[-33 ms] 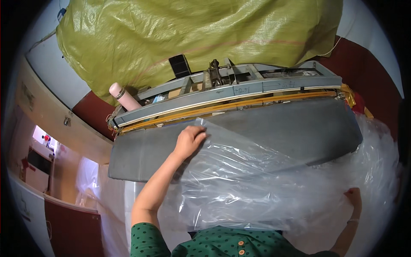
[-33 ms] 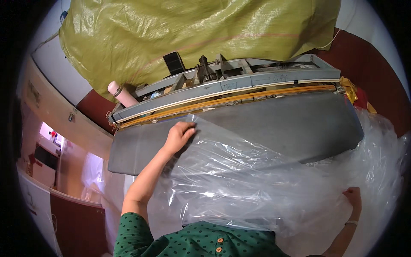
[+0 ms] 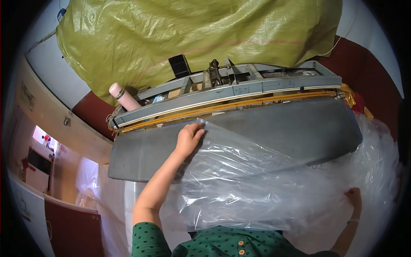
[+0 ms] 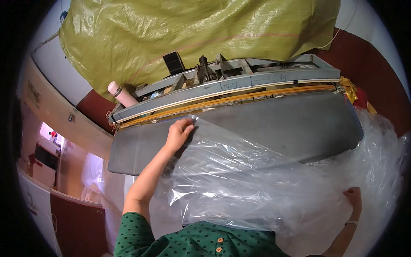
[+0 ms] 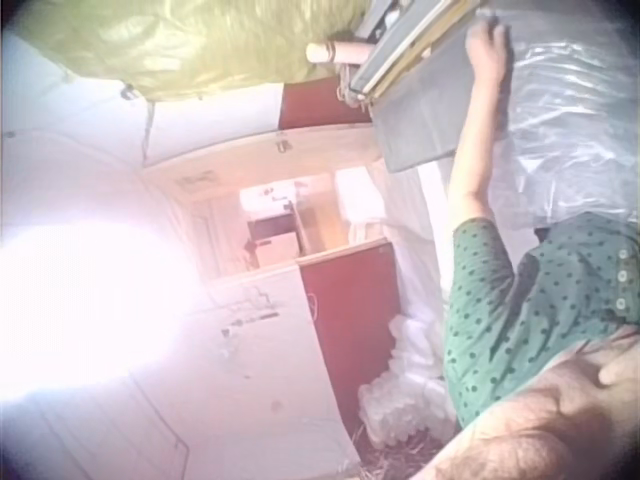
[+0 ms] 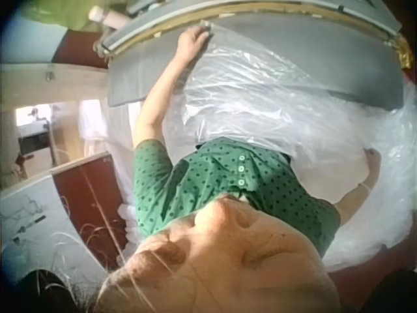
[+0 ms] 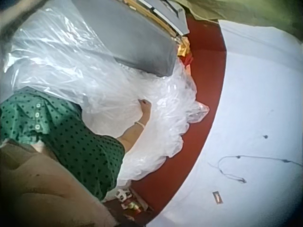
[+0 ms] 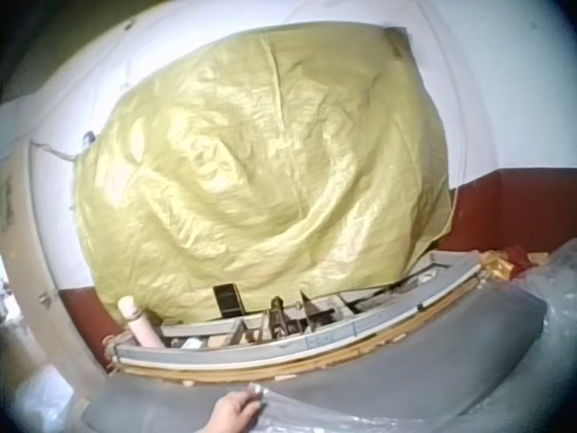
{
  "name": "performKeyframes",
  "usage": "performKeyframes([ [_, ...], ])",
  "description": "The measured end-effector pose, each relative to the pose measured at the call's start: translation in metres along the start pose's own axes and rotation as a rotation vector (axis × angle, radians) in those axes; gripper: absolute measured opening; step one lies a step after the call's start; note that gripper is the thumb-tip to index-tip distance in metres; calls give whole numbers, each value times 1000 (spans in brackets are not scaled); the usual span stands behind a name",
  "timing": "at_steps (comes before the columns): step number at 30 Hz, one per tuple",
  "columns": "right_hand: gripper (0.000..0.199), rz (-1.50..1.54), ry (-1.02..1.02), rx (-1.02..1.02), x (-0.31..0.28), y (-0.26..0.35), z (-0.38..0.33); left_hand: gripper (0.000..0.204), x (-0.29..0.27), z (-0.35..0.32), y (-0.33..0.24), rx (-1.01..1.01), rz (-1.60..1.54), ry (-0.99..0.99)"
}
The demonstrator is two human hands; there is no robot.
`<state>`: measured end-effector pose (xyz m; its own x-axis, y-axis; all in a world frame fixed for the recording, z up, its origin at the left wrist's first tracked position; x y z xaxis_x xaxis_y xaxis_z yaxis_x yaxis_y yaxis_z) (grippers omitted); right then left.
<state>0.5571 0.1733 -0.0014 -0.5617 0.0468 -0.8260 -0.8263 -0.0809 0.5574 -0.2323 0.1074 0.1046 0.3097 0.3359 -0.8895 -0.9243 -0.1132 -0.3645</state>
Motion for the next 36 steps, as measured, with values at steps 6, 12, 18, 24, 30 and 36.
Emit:
performKeyframes([
  [6,21,-15,13,78,-8,-17,0,23,18,27,15,-337,119,-175],
  [12,27,223,-33,248,-23,-5,19,15,5,25,28,-221,146,-339],
  [18,14,875,-537,-73,-5,133,110,20,-53,-12,109,-481,-347,-760],
  [24,15,722,-419,-361,111,213,262,18,-58,-41,204,-567,-99,-946],
  [30,17,914,-436,-367,156,267,322,17,-58,-31,246,-664,-194,-958],
  [36,16,798,-546,-306,158,273,324,16,-58,-29,247,-629,-294,-951],
])
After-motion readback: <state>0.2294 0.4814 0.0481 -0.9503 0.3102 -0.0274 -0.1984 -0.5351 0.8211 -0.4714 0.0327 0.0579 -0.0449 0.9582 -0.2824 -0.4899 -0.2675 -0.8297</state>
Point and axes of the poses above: each hand's wrist, its own z-axis towards the middle knuckle, its own x-axis out of the palm, y = z × x, the point moved 4 cm from there along z, towards the middle knuckle, and after that the axes turned 9 degrees about z, right-handed, at the moved point
